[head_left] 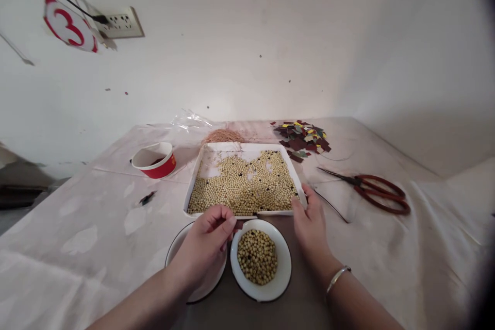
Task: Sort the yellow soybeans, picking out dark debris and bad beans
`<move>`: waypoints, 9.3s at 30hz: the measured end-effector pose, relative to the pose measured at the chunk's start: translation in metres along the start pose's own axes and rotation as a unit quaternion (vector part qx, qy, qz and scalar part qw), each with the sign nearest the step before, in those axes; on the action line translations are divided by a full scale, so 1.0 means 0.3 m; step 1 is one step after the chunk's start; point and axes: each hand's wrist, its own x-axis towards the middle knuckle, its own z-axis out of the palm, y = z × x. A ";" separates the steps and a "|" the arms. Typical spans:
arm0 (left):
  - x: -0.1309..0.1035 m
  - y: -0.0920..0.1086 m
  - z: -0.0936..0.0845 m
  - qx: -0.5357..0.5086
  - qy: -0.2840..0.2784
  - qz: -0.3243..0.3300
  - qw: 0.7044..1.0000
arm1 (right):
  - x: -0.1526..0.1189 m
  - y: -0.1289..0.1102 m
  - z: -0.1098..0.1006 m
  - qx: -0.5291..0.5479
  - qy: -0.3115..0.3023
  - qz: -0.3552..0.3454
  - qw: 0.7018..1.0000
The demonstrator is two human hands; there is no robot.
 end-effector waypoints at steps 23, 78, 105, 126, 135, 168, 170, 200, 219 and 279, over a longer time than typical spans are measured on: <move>0.013 0.003 -0.031 0.078 -0.008 -0.018 0.997 | -0.018 -0.057 -0.072 -0.009 0.022 -0.022 0.999; 0.011 0.030 -0.025 0.061 -0.003 -0.031 0.998 | -0.006 -0.399 -0.088 -0.072 -0.443 -0.326 0.832; 0.007 0.022 -0.033 0.052 -0.008 -0.042 0.998 | -0.070 -0.369 -0.040 -0.120 -0.382 -0.356 0.845; 0.006 0.024 -0.033 0.083 0.010 -0.050 0.995 | -0.099 -0.397 -0.045 -0.145 -0.337 -0.343 0.865; 0.003 0.023 -0.016 0.029 0.001 -0.053 0.998 | 0.079 -0.328 -0.094 -0.227 -0.373 -0.310 0.844; 0.007 0.010 -0.025 0.070 0.009 -0.042 0.997 | 0.172 -0.201 -0.009 -0.250 -0.424 -0.230 0.840; 0.006 0.008 -0.025 0.065 0.008 -0.038 0.997 | 0.171 -0.201 -0.009 -0.248 -0.423 -0.230 0.841; 0.008 0.027 -0.026 0.065 -0.007 -0.029 0.997 | -0.048 -0.379 -0.060 -0.116 -0.418 -0.303 0.848; 0.013 0.023 -0.020 0.088 -0.017 -0.005 0.996 | -0.043 -0.371 -0.042 -0.110 -0.454 -0.250 0.848; 0.007 0.035 -0.028 0.124 -0.033 -0.018 0.992 | -0.047 -0.389 -0.044 -0.151 -0.449 -0.284 0.834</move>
